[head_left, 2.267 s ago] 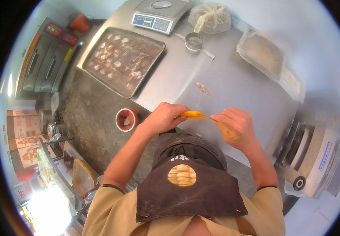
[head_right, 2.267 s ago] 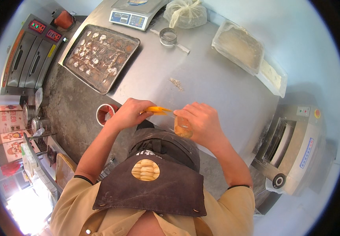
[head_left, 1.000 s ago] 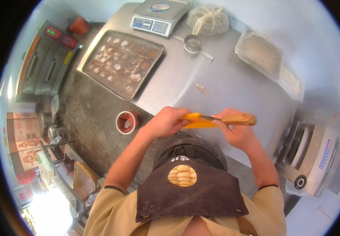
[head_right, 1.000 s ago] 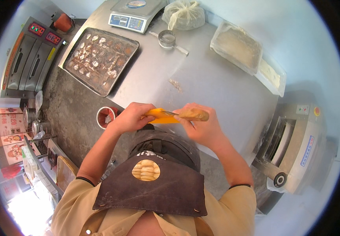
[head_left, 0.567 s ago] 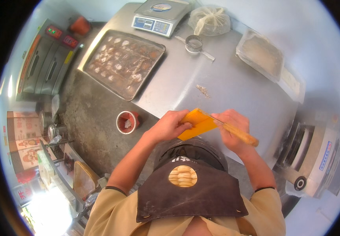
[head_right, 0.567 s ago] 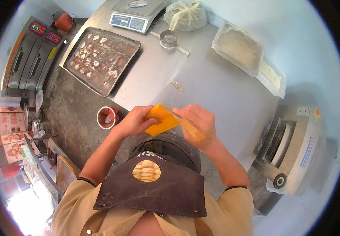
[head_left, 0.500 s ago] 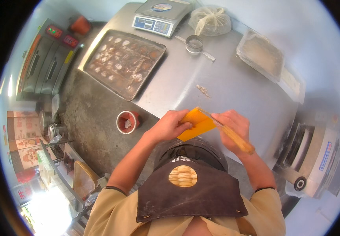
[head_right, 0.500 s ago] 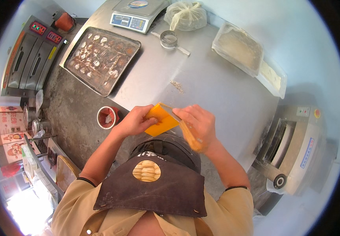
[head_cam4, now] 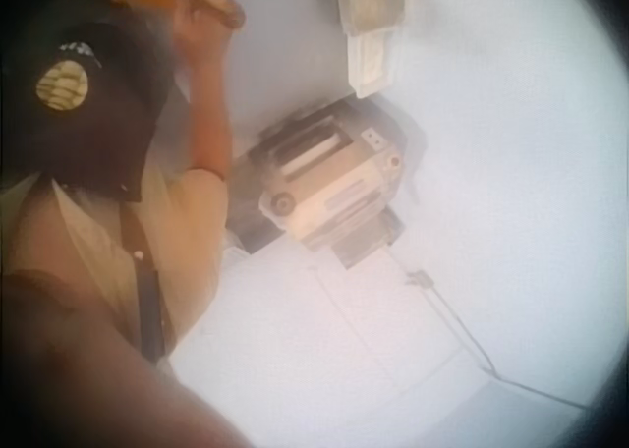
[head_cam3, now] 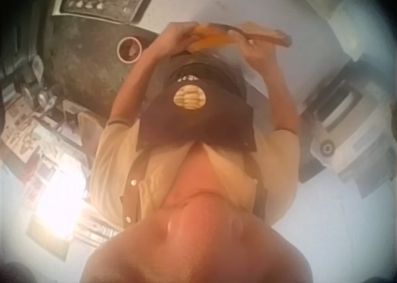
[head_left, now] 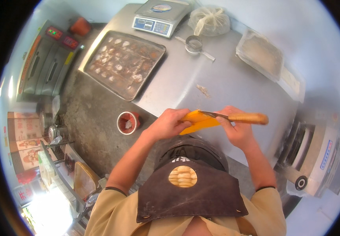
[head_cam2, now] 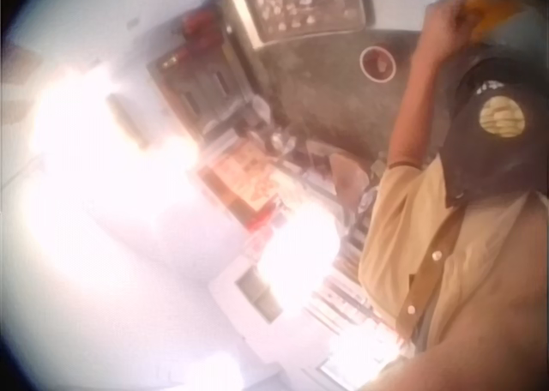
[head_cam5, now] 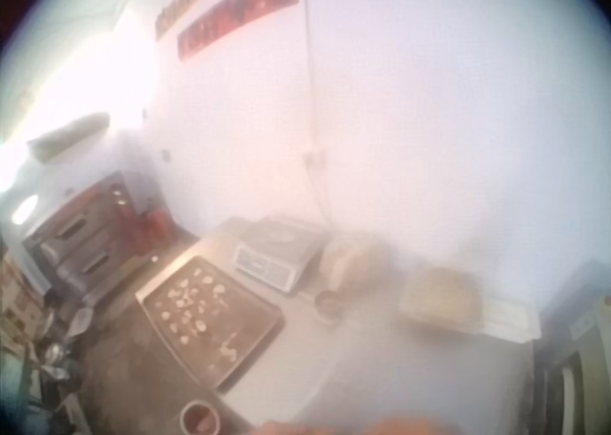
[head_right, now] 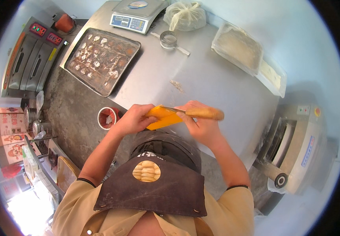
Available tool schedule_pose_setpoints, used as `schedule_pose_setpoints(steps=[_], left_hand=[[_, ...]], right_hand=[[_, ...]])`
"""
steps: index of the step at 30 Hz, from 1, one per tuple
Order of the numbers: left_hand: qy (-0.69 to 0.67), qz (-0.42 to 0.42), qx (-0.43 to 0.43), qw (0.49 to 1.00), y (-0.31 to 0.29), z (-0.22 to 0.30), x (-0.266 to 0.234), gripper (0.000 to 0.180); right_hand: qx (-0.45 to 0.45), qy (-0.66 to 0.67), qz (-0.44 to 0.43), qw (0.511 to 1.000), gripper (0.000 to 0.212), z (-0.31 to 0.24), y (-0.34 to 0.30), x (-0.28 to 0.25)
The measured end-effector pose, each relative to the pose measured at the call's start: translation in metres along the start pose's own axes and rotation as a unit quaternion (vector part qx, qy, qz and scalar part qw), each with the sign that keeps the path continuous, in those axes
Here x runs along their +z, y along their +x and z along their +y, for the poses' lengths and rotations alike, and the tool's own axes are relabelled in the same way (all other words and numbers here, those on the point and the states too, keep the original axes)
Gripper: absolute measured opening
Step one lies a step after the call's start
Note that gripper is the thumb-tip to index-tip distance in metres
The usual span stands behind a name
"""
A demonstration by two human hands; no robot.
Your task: The person scrapes a yellow plastic scraper with a knife, then uses the scraper to wipe a stainless steel countertop. They move a tray of pastries aside, wipe the surface, and place the scraper into a bucket. The person then picks up a metal dough cutter and wipes it with the scraper before setting it down.
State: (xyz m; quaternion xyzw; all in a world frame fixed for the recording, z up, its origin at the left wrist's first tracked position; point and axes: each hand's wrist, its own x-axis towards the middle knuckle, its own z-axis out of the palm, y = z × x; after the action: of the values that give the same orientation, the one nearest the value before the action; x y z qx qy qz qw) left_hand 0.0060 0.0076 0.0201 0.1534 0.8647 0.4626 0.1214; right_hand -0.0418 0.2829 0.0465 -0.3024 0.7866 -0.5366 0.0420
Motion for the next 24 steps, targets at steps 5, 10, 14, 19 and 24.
schedule_pose_setpoints(steps=[5, 10, 14, 19, 24], left_hand=[[-0.048, 0.013, -0.041, 0.998, -0.003, -0.009, 0.011, 0.019], [-0.077, 0.020, -0.053, 0.995, -0.003, -0.007, 0.013, 0.019], [-0.044, 0.034, -0.034, 0.998, -0.002, -0.003, 0.006, 0.019], [-0.026, 0.046, 0.003, 0.999, 0.001, -0.004, 0.002, 0.016], [-0.012, -0.003, -0.021, 1.000, 0.003, 0.004, -0.012, 0.016]], right_hand=[[-0.136, -0.089, 0.062, 0.985, 0.018, 0.003, 0.002, 0.007], [-0.157, -0.090, 0.135, 0.974, 0.023, 0.004, -0.001, 0.012], [-0.081, -0.026, 0.110, 0.990, 0.025, 0.003, -0.008, 0.002], [-0.107, -0.074, 0.022, 0.991, 0.025, -0.008, 0.005, -0.015], [-0.154, -0.147, -0.014, 0.977, 0.029, -0.012, 0.011, -0.026]])
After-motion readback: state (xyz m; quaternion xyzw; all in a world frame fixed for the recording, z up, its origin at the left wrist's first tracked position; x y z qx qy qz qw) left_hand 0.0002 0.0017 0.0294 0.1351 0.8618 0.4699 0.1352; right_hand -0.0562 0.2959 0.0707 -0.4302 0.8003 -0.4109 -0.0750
